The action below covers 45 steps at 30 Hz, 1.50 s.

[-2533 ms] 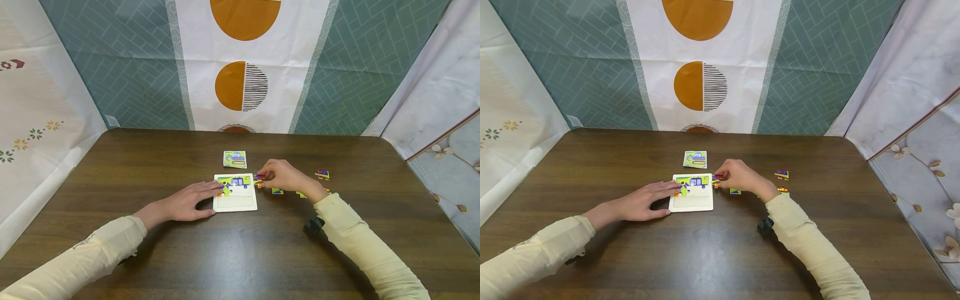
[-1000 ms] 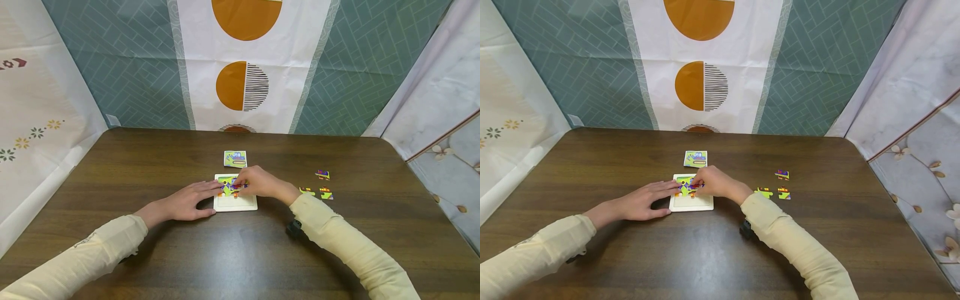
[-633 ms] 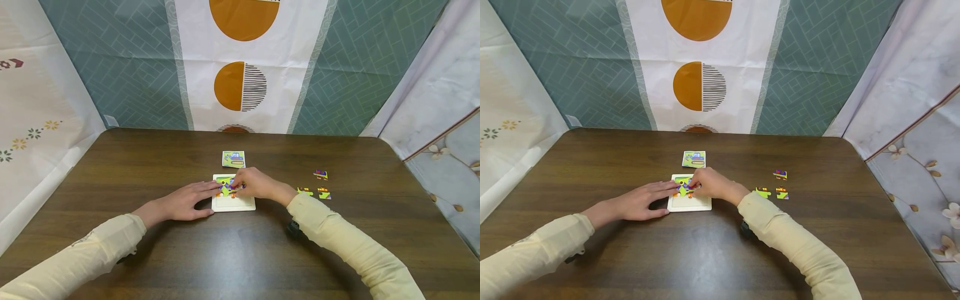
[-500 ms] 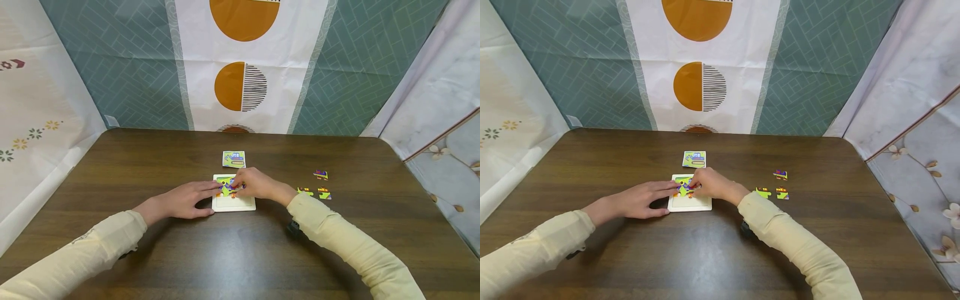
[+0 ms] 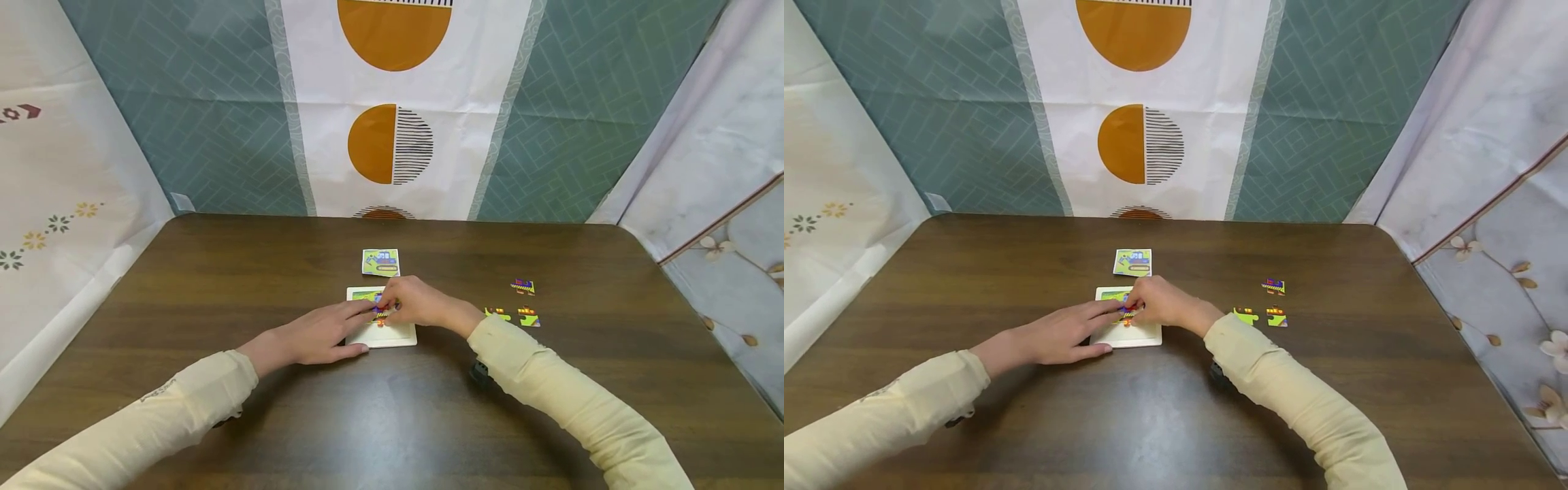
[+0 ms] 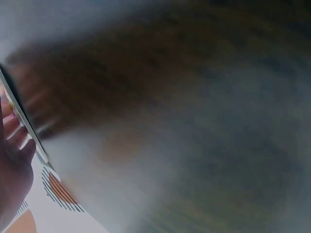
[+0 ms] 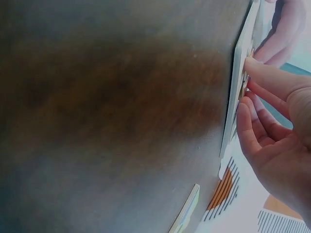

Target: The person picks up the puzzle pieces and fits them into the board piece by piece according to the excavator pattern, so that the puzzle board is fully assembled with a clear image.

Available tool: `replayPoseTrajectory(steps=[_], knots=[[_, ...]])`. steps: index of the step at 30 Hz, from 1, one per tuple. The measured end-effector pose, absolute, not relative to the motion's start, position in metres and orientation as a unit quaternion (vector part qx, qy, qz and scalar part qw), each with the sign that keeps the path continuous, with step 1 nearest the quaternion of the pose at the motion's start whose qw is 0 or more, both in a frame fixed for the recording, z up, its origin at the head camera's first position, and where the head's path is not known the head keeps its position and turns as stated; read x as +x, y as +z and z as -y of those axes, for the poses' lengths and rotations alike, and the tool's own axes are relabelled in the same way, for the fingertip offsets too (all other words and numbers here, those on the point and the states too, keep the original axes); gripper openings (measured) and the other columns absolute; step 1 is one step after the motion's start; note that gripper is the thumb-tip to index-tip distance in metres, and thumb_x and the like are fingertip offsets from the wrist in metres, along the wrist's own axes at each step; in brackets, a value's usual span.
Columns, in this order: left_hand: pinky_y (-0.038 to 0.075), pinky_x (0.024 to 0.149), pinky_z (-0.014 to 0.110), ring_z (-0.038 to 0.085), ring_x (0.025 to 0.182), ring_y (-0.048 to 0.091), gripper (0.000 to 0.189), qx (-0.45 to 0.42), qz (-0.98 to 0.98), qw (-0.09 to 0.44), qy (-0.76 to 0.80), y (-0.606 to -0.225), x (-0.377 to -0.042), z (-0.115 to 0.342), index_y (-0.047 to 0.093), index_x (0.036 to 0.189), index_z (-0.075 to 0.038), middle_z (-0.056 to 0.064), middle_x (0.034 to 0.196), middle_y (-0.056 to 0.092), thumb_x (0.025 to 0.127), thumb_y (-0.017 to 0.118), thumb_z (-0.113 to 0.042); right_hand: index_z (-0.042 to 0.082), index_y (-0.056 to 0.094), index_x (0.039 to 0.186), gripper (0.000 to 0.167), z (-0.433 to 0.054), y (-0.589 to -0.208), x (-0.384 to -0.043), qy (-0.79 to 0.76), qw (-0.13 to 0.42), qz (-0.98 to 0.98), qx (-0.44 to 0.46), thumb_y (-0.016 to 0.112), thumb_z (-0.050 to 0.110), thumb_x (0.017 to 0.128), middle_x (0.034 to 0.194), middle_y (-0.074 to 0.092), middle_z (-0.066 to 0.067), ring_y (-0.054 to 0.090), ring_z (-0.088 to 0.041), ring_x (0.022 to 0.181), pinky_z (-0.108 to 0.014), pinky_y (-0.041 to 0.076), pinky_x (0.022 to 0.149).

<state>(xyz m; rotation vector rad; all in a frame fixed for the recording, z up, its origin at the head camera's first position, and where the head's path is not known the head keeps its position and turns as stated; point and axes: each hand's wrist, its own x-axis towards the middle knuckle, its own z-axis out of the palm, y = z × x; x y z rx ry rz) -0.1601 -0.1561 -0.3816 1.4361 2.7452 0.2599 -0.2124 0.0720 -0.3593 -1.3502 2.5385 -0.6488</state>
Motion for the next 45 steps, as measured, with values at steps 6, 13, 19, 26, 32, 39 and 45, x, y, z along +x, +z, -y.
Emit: replayPoseTrajectory(steps=[6,13,19,26,32,39,45], knots=[[0.036,0.107,0.041,0.027,0.136,0.037,0.061,0.467,-0.878,0.017,0.098,-0.3834,-0.158,0.163,0.042,0.144,0.0,0.015,0.151,0.036,0.099,0.052,-0.039,0.001,0.075,0.1,0.023,-0.0677,-0.36,-0.2138,-0.218,0.102,-0.861,-0.449,0.078,0.006,0.079,0.088,0.063,-0.002,0.057,-0.014,0.08,-0.02,0.047,0.071],[0.033,0.108,0.04,0.026,0.141,0.029,0.062,0.478,-0.873,0.027,0.096,-0.3866,-0.1584,0.1657,0.038,0.147,-0.001,0.012,0.156,0.028,0.101,0.048,-0.041,0.001,0.075,0.101,0.024,-0.0698,-0.3607,-0.2144,-0.217,0.099,-0.86,-0.451,0.079,0.01,0.079,0.088,0.063,-0.002,0.058,-0.015,0.08,-0.02,0.047,0.071],[0.037,0.105,0.041,0.028,0.139,0.032,0.057,0.484,-0.87,0.028,0.093,-0.3885,-0.1597,0.1632,0.043,0.145,-0.005,0.013,0.155,0.03,0.1,0.05,-0.039,0.001,0.076,0.099,0.024,-0.0738,-0.3619,-0.213,-0.226,0.091,-0.856,-0.455,0.081,0.012,0.079,0.087,0.063,-0.002,0.059,-0.014,0.079,-0.021,0.047,0.071],[0.039,0.104,0.042,0.031,0.138,0.034,0.053,0.485,-0.868,0.021,0.101,-0.3892,-0.1594,0.1628,0.049,0.142,-0.005,0.015,0.152,0.034,0.1,0.052,-0.036,0.001,0.076,0.099,0.023,-0.0743,-0.3637,-0.2141,-0.223,0.087,-0.852,-0.465,0.08,0.013,0.079,0.088,0.063,-0.003,0.057,-0.014,0.08,-0.02,0.047,0.071],[0.038,0.105,0.042,0.03,0.138,0.034,0.053,0.473,-0.874,0.031,0.104,-0.3876,-0.159,0.1628,0.049,0.142,-0.006,0.015,0.152,0.035,0.099,0.053,-0.037,0.001,0.077,0.098,0.021,-0.0735,-0.3627,-0.2148,-0.213,0.084,-0.848,-0.477,0.079,0.011,0.08,0.09,0.062,-0.005,0.057,-0.016,0.082,-0.021,0.047,0.072],[0.037,0.105,0.043,0.03,0.138,0.034,0.054,0.473,-0.875,0.032,0.103,-0.3872,-0.16,0.1628,0.05,0.141,-0.005,0.015,0.15,0.037,0.099,0.053,-0.038,0.001,0.077,0.099,0.021,-0.0725,-0.3623,-0.2152,-0.207,0.092,-0.848,-0.478,0.078,0.013,0.082,0.093,0.062,-0.006,0.057,-0.016,0.084,-0.022,0.047,0.073],[0.038,0.105,0.044,0.031,0.138,0.034,0.055,0.47,-0.875,0.036,0.106,-0.3864,-0.1596,0.1623,0.049,0.142,-0.005,0.015,0.15,0.037,0.098,0.053,-0.039,0.0,0.076,0.1,0.021,-0.0721,-0.3612,-0.2145,-0.205,0.099,-0.849,-0.476,0.077,0.012,0.083,0.095,0.061,-0.007,0.057,-0.016,0.084,-0.022,0.047,0.072]])
